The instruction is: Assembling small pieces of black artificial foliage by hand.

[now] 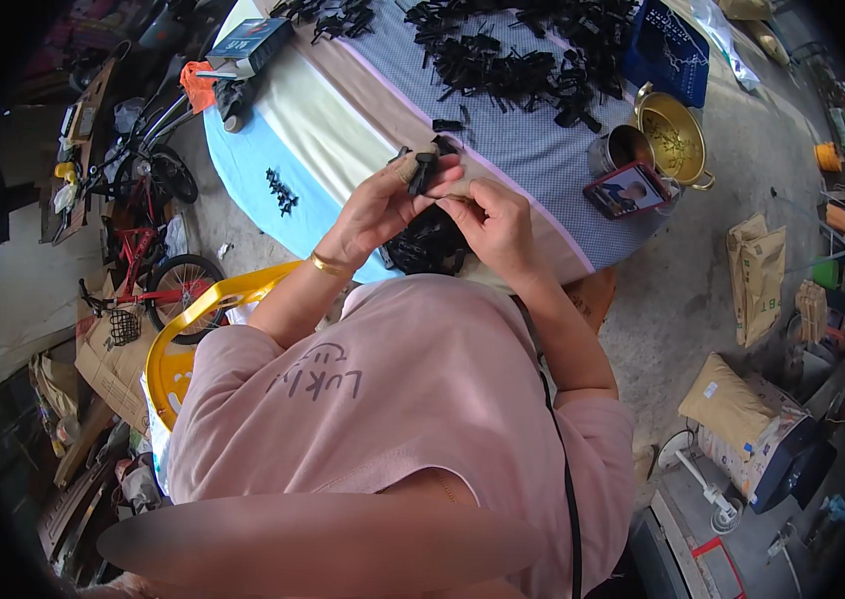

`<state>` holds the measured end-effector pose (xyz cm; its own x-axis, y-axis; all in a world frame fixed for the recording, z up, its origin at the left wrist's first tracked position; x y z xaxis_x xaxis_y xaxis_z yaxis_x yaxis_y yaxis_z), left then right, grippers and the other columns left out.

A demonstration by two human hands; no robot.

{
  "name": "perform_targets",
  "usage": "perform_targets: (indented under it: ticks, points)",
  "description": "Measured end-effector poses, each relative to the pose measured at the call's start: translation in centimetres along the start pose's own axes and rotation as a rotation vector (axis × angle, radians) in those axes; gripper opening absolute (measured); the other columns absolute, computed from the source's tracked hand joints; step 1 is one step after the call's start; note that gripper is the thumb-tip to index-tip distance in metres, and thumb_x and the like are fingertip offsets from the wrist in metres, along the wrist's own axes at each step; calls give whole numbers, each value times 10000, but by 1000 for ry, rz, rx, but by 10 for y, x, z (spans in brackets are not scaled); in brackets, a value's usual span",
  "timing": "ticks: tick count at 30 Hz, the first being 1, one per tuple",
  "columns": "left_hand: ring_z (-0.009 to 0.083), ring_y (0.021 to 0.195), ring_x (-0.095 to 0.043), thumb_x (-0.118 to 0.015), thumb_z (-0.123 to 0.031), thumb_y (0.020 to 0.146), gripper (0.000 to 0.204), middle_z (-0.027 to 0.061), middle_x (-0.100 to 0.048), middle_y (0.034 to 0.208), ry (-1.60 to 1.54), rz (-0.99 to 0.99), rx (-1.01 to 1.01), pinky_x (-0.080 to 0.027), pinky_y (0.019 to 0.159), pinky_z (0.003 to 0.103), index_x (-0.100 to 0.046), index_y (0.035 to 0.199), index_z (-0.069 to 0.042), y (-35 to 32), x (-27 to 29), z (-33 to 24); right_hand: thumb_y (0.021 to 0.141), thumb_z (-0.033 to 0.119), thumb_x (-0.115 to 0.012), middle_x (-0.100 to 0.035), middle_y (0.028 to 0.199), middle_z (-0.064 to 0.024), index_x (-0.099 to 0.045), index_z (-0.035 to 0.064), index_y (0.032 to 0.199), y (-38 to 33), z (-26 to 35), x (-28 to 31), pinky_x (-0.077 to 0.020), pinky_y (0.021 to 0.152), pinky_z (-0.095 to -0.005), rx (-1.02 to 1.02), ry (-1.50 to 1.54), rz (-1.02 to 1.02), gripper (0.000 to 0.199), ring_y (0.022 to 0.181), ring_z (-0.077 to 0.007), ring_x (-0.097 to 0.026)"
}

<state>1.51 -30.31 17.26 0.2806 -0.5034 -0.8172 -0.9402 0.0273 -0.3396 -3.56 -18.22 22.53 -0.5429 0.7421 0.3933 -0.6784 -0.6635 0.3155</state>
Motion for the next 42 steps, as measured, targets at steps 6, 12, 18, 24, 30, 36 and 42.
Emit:
perform_targets:
  ticks: [6, 12, 18, 24, 30, 36, 42]
  points:
    - [137, 936, -549, -443, -110, 911, 344, 57, -525, 1050, 482, 36, -25, -492, 830, 310, -397, 1232, 4, -8, -4, 3, 736, 34, -681, -588, 676, -32, -578, 4, 869, 5, 4, 2, -436, 532, -212, 15, 100, 2, 171, 595, -74, -542]
    - [145, 1017, -515, -511, -56, 869, 374, 72, -509, 1129, 749, 261, -121, -435, 892, 286, -391, 1217, 14, -18, -19, 4, 752, 69, -684, -548, 678, 8, -534, 10, 827, -1, -35, -15, -428, 534, -192, -351, 345, 83, 178, 592, -55, -514]
    - [113, 908, -542, -599, -31, 816, 303, 57, -529, 988, 643, 100, -239, -468, 804, 265, -428, 1064, 1, -15, -4, -1, 850, 107, -563, -544, 649, -2, -572, -11, 901, -5, -22, -17, -400, 521, -178, -498, 474, 183, 129, 568, -43, -497]
    - [101, 877, -545, -598, -17, 813, 296, 48, -540, 965, 692, 48, -271, -468, 769, 247, -433, 1058, -1, -15, -5, -5, 867, 94, -514, -546, 570, 5, -619, -5, 999, -8, -18, -16, -382, 472, -186, -377, 251, 195, 195, 504, -39, -482]
    - [86, 831, -541, -590, -1, 813, 224, 37, -552, 903, 728, 80, -338, -468, 747, 237, -463, 998, 12, -13, 0, -4, 866, 100, -512, -549, 549, -2, -630, 7, 953, -7, -19, -20, -364, 441, -200, -350, 207, 190, 174, 475, -41, -475]
    - [161, 830, -590, -638, -19, 767, 173, 68, -597, 906, 1147, -87, -387, -485, 738, 272, -547, 914, -12, -11, 12, -4, 872, 143, -510, -545, 541, 6, -624, 15, 832, -18, -48, -33, -340, 437, -204, -443, 197, 214, 176, 471, -43, -457]
    - [271, 794, -567, -644, -183, 716, 227, 91, -626, 824, 1827, 149, -624, -420, 804, 362, -629, 909, -63, 12, 19, -16, 888, 175, -485, -578, 611, -14, -584, 16, 786, -36, -99, -37, -388, 448, -197, -590, 104, 223, 213, 489, -63, -512]
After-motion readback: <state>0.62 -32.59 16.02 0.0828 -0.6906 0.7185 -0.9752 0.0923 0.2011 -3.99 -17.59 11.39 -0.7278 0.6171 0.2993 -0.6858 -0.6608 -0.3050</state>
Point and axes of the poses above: each hand's wrist, its own y-axis towards the middle knuckle, its own x-axis out of the back of the hand, z = x × y, the point moved 6 cm from there along y, towards the middle knuckle
